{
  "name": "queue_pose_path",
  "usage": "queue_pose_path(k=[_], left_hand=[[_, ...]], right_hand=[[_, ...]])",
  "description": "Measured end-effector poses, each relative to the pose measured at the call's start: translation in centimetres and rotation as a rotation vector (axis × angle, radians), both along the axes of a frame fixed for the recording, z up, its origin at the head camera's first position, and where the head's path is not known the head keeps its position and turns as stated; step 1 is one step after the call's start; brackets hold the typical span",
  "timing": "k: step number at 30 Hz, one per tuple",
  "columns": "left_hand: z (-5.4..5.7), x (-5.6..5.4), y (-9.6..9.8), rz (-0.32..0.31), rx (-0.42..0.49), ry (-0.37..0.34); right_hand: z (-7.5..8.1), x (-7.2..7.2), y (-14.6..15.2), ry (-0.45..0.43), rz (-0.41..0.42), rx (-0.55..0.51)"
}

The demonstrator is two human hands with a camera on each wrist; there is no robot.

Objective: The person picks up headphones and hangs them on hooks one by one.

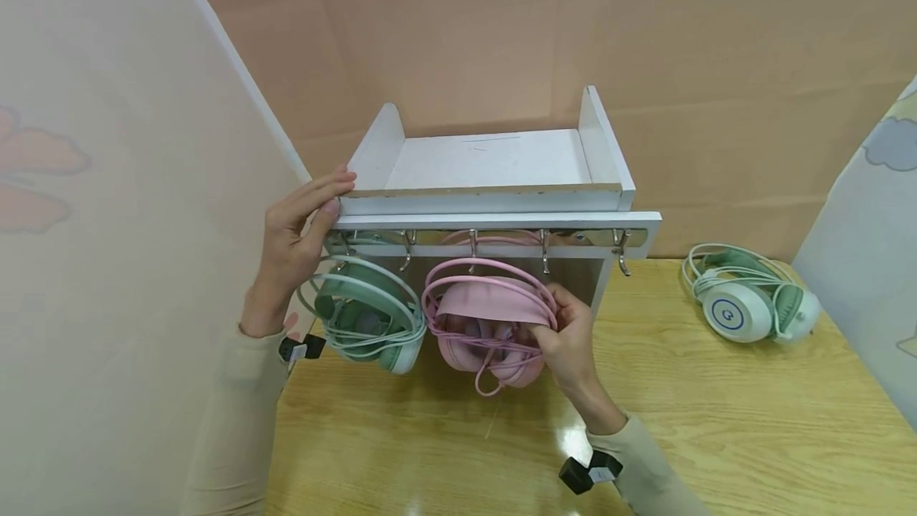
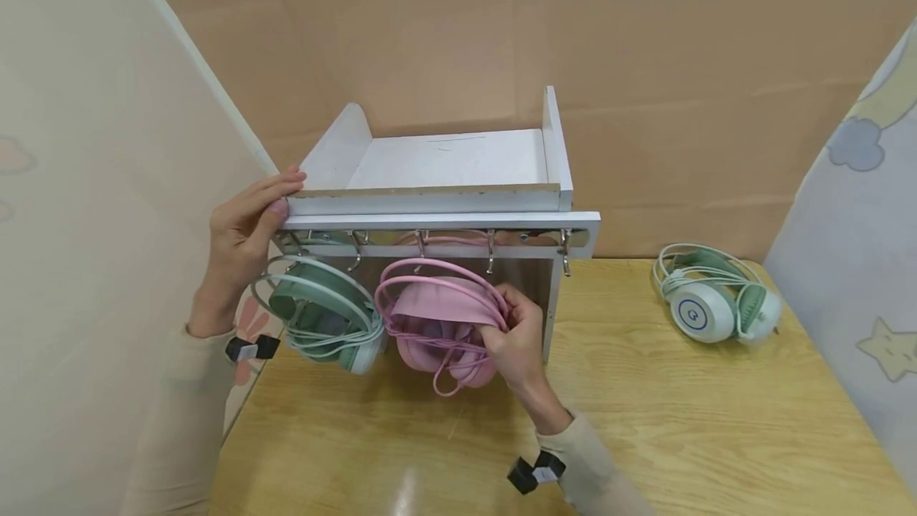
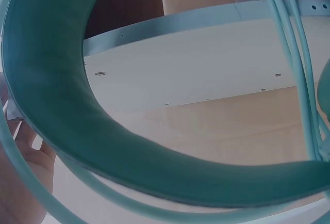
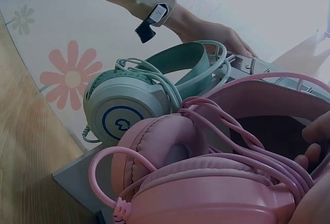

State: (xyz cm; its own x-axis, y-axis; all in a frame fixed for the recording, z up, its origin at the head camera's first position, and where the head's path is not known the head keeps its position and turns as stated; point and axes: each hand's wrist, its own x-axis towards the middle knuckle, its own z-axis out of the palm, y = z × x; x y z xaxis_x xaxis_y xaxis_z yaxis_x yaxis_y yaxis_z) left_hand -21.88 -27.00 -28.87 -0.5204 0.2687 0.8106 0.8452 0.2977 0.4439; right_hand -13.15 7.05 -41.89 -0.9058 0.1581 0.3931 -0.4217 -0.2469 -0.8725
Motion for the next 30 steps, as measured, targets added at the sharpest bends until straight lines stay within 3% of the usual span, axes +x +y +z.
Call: queue_pose_path(k=[5, 19, 30], left_hand=[[0.0, 0.0, 0.0, -0.006, 0.011, 0.004], [-0.1, -0.1, 0.0, -0.009, 0.004, 0.002], [0.0, -0.1, 0.0, -0.002, 0.006, 0.004]], right_hand=[[-0.3, 0.0, 0.2, 0.035, 0.007, 0.047], [-0.9, -0.2, 0.8, 0.116, 0.063, 0.036], [-1.2, 0.2, 1.8, 0.153, 0.074, 0.176]])
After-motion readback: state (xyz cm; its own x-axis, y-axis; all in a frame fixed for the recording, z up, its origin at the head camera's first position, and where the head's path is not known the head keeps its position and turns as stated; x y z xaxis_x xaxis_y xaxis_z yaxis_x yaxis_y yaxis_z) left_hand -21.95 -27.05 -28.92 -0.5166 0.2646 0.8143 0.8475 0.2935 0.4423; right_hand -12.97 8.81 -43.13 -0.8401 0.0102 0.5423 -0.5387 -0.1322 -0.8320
